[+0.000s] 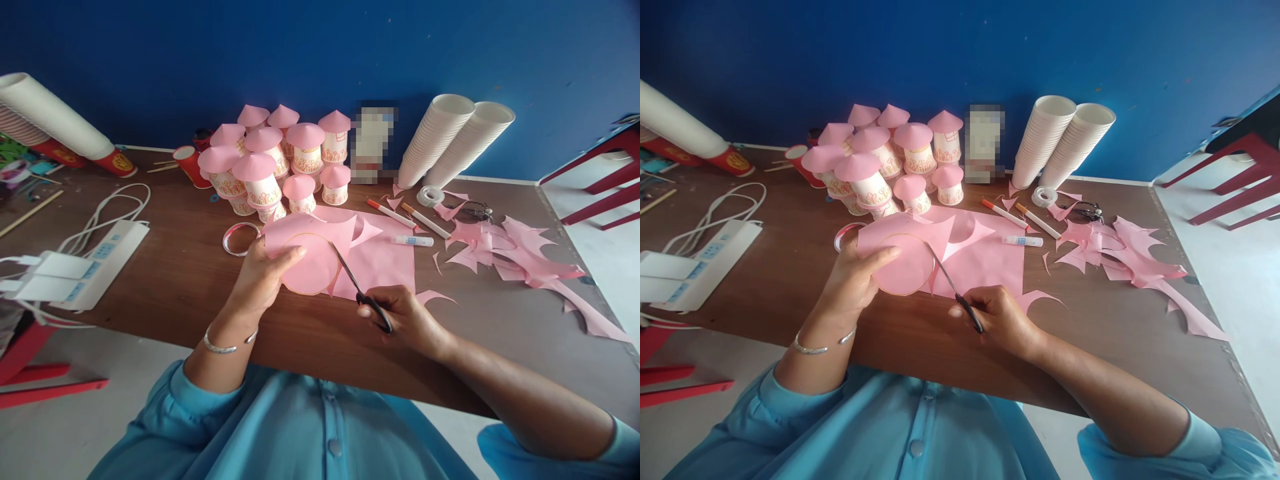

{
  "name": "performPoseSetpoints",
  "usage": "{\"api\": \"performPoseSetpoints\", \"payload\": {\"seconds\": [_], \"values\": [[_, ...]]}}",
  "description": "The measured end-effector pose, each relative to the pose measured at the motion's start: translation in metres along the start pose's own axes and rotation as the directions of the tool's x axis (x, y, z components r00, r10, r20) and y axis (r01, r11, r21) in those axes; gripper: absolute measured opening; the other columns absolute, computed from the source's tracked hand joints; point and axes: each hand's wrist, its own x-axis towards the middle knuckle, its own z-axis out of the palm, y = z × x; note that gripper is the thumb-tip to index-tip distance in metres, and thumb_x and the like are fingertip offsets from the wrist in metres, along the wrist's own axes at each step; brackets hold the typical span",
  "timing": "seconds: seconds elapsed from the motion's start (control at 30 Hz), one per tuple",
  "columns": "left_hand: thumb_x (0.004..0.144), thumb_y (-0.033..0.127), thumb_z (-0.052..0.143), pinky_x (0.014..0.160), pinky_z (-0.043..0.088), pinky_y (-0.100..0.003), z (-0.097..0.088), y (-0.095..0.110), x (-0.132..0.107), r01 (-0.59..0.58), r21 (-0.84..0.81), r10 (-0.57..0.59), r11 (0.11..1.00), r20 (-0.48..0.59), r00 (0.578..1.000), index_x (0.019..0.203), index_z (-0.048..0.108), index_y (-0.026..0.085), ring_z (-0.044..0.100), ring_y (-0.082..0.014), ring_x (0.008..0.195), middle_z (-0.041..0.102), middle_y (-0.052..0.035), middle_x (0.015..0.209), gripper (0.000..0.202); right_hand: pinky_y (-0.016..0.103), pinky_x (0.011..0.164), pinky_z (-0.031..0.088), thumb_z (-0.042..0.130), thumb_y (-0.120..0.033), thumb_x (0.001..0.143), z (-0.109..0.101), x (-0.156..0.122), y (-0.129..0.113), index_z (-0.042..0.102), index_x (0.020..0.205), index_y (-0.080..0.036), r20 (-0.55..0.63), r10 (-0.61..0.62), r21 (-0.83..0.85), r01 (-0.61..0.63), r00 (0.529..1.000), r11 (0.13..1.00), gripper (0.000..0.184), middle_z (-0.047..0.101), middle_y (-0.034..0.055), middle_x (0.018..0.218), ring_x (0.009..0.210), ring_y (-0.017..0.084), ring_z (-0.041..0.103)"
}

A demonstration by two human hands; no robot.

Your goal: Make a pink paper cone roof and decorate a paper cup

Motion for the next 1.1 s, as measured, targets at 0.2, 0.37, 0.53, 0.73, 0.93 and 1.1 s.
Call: {"api": "performPoseSetpoints", "payload": {"seconds": [0.2,0.37,0.53,0.73,0.93,1.1], "values": [[0.068,0.033,0.091,0.084,0.065,-0.038,-0.0038,-0.0003,0.0014,0.024,0.030,-0.024,0.999,-0.010,1.000,0.100,0.075,0.017,0.077,-0.0296,0.098,0.081,-0.0049,0.091,0.038,0.024,0.043,0.033,0.077,-0.079,0.075,-0.0009,0.0008,0.0012,0.044,0.057,-0.022,0.009,-0.004,0.009,0.004,1.000,1.000,0.068,0.038,-0.0065,0.051,0.045,0.008,0.039],[0.069,0.032,0.090,0.081,0.064,-0.035,-0.0055,0.0013,0.0036,0.024,0.036,-0.024,0.999,0.005,1.000,0.102,0.076,0.017,0.077,-0.0282,0.096,0.081,-0.0042,0.092,0.039,0.024,0.043,0.031,0.078,-0.079,0.073,-0.0001,0.0011,0.0018,0.044,0.057,-0.021,0.006,0.021,0.010,-0.021,1.000,1.000,0.068,0.038,-0.0064,0.051,0.045,0.008,0.039],[0.070,0.033,0.089,0.085,0.064,-0.038,-0.0070,0.0049,0.0059,0.035,0.055,-0.040,0.998,0.083,0.996,0.100,0.077,0.016,0.076,-0.0298,0.097,0.081,-0.0067,0.093,0.037,0.024,0.045,0.028,0.078,-0.078,0.073,0.0005,0.0020,0.0031,0.046,0.059,-0.021,0.023,0.059,-0.001,-0.059,0.998,0.998,0.067,0.039,-0.0062,0.052,0.046,0.008,0.039],[0.074,0.038,0.088,0.104,0.060,-0.044,-0.0071,0.0025,0.0069,0.050,0.057,-0.059,0.997,0.182,0.982,0.110,0.075,0.020,0.069,-0.0347,0.124,0.080,-0.0073,0.111,0.043,0.025,0.048,0.031,0.077,-0.078,0.074,-0.0002,0.0021,0.0030,0.048,0.059,-0.021,0.030,0.031,-0.009,-0.030,0.999,1.000,0.066,0.041,-0.0047,0.055,0.052,0.010,0.041],[0.077,0.038,0.086,0.117,0.052,-0.049,-0.0067,0.0000,0.0078,0.040,0.024,-0.045,0.999,0.263,0.964,0.126,0.070,0.025,0.059,-0.0358,0.140,0.075,-0.0064,0.129,0.053,0.025,0.047,0.030,0.078,-0.077,0.074,-0.0005,0.0027,0.0022,0.048,0.058,-0.021,0.023,0.026,-0.015,-0.026,0.999,1.000,0.065,0.042,-0.0044,0.054,0.052,0.010,0.041],[0.078,0.037,0.084,0.117,0.052,-0.051,-0.0087,0.0010,0.0094,0.040,0.038,-0.049,0.999,0.286,0.957,0.124,0.070,0.024,0.057,-0.0371,0.143,0.077,-0.0064,0.122,0.050,0.025,0.047,0.031,0.077,-0.075,0.075,-0.0008,0.0037,0.0037,0.050,0.059,-0.021,0.024,0.018,-0.033,-0.017,1.000,0.999,0.063,0.043,-0.0042,0.053,0.052,0.010,0.043]]}}
